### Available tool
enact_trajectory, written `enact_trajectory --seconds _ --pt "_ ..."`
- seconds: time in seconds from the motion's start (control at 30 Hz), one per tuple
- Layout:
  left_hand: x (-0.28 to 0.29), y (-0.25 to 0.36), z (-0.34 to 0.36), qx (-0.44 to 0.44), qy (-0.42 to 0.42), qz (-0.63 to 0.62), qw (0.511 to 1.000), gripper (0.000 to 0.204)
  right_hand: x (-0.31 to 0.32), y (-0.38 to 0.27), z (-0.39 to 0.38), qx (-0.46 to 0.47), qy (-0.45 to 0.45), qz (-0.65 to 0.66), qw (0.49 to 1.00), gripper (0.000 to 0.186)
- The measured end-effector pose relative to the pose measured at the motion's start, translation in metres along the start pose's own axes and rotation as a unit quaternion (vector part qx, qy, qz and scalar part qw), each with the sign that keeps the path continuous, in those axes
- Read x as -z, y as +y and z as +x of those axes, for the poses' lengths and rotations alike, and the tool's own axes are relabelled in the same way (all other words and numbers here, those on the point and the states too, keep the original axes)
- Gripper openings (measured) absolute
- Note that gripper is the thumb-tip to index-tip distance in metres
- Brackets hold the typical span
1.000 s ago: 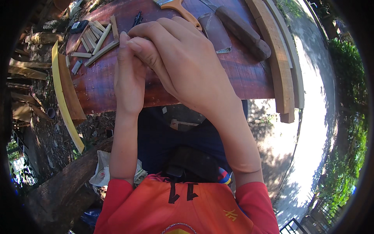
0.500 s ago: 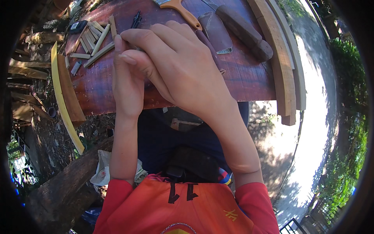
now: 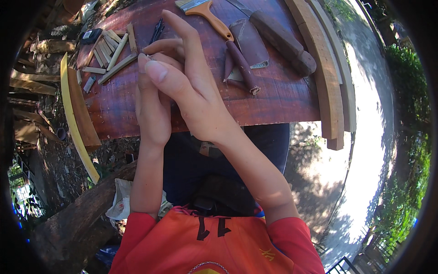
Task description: Measure and fit together pieces of wood for joinery using a mallet and small wood blocks.
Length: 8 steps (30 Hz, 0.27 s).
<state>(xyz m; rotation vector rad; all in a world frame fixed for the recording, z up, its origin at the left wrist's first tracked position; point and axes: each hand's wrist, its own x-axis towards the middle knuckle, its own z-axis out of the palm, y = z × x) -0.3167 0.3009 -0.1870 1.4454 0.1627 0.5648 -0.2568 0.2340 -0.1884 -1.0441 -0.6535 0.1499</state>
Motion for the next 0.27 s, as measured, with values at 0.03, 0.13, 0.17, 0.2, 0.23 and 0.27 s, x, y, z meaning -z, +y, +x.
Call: enact_trajectory --seconds 0.03,0.13,0.17,0.2,0.23,0.27 --pt "0.004 0.002 0.000 0.001 0.001 0.001 1.000 0.065 0.004 -0.005 0.001 -0.042 -0.055 0.023 0.997 0.068" --pt "0.005 0.001 -0.003 -0.079 -0.022 0.078 0.994 0.056 0.014 -0.008 0.002 -0.079 -0.137 -0.007 0.987 0.083" --pt "0.006 -0.004 -0.003 -0.079 -0.022 0.077 0.994 0.056 0.016 -0.008 0.002 -0.079 -0.136 -0.008 0.987 0.083" --pt "0.007 -0.009 -0.002 -0.070 -0.019 0.058 0.996 0.059 0.018 -0.006 0.002 -0.088 -0.144 -0.028 0.985 0.081" --pt "0.008 -0.015 0.001 -0.061 -0.016 0.039 0.997 0.064 0.020 -0.005 0.003 -0.097 -0.152 -0.049 0.982 0.080" --pt "0.008 -0.015 0.001 -0.062 -0.016 0.039 0.997 0.064 0.020 -0.007 0.004 -0.098 -0.154 -0.049 0.982 0.080"
